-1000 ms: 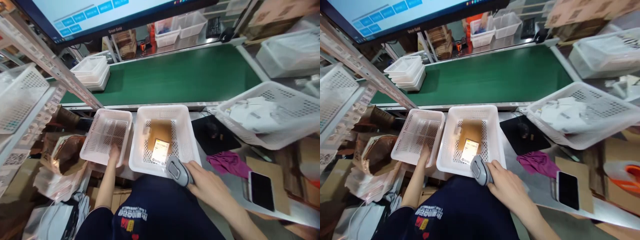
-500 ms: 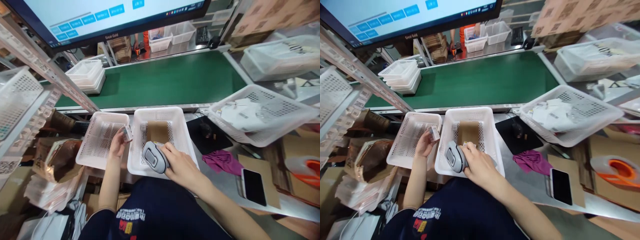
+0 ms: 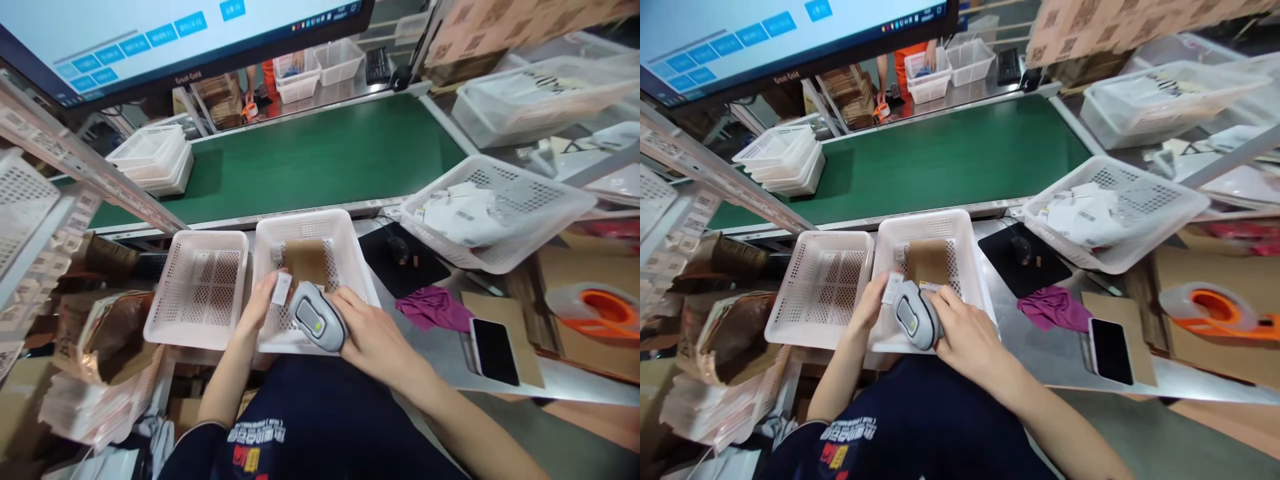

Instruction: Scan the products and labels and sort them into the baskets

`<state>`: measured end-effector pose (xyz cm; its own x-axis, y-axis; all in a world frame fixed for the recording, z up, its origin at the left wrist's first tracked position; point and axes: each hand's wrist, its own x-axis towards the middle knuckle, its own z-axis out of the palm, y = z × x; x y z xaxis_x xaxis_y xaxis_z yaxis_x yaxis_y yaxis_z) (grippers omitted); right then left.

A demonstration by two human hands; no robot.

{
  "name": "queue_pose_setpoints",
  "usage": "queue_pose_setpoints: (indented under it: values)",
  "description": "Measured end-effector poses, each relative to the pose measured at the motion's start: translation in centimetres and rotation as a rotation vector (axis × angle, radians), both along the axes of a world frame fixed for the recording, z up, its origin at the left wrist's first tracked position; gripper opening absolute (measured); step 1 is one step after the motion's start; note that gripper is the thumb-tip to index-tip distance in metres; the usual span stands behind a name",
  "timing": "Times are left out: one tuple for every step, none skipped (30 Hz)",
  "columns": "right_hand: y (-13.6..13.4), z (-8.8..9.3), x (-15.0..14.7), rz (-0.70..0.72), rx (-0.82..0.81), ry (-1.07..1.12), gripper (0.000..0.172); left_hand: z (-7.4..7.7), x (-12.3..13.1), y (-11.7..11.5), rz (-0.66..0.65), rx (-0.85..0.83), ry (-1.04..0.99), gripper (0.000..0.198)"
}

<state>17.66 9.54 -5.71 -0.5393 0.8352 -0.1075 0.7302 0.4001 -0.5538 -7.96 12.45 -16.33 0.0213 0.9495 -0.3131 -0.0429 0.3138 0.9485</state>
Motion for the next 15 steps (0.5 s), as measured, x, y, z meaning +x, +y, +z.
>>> queue_pose_setpoints:
  values:
    - [-0.3, -0.3, 0.7, -0.009, -0.003, 0.016, 0.062, -0.4, 0.1, -0.3, -0.080, 0.044, 0.127, 0.056]
    - [-0.5, -0.6, 1.5, -0.019, -0.012, 0.025, 0.057, -0.8, 0.1, -0.3, -0.175, 0.098, 0.258, 0.048]
    - [-0.8, -0.9, 2.1, -0.033, -0.024, 0.029, 0.053, -1.1, 0.1, 0.0, -0.268, 0.154, 0.393, 0.040]
    - [-0.9, -1.1, 2.7, -0.048, -0.036, 0.027, 0.049, -1.4, 0.1, 0.7, -0.348, 0.203, 0.533, 0.035]
    - [-1.0, -1.2, 3.1, -0.062, -0.048, 0.022, 0.047, -1.5, 0.0, 1.9, -0.400, 0.235, 0.684, 0.035]
    - [-1.1, -1.3, 3.3, -0.072, -0.059, 0.017, 0.046, -1.7, 0.0, 3.5, -0.422, 0.246, 0.846, 0.039]
    - [-1.1, -1.4, 3.5, -0.082, -0.066, 0.012, 0.045, -1.7, 0.0, 5.3, -0.428, 0.243, 1.022, 0.046]
    - [-1.2, -1.4, 3.5, -0.086, -0.069, 0.012, 0.043, -1.8, 0.0, 7.3, -0.431, 0.231, 1.189, 0.054]
    - [-1.2, -1.4, 3.4, -0.090, -0.066, 0.015, 0.041, -1.9, 0.1, 9.3, -0.443, 0.218, 1.328, 0.060]
    - [-1.3, -1.5, 3.3, -0.091, -0.060, 0.020, 0.039, -1.9, 0.1, 11.1, -0.466, 0.211, 1.426, 0.061]
    - [-1.4, -1.5, 3.1, -0.091, -0.054, 0.028, 0.039, -2.0, 0.2, 12.6, -0.499, 0.213, 1.482, 0.058]
    - [-1.5, -1.6, 3.1, -0.093, -0.051, 0.036, 0.039, -2.1, 0.3, 13.8, -0.534, 0.223, 1.504, 0.052]
    - [-1.5, -1.7, 3.1, -0.098, -0.053, 0.040, 0.040, -2.2, 0.3, 14.6, -0.564, 0.236, 1.505, 0.046]
    - [-1.5, -1.7, 3.1, -0.107, -0.057, 0.038, 0.041, -2.3, 0.4, 15.1, -0.589, 0.247, 1.500, 0.041]
    - [-1.5, -1.8, 3.2, -0.124, -0.061, 0.027, 0.042, -2.3, 0.5, 15.3, -0.612, 0.257, 1.506, 0.038]
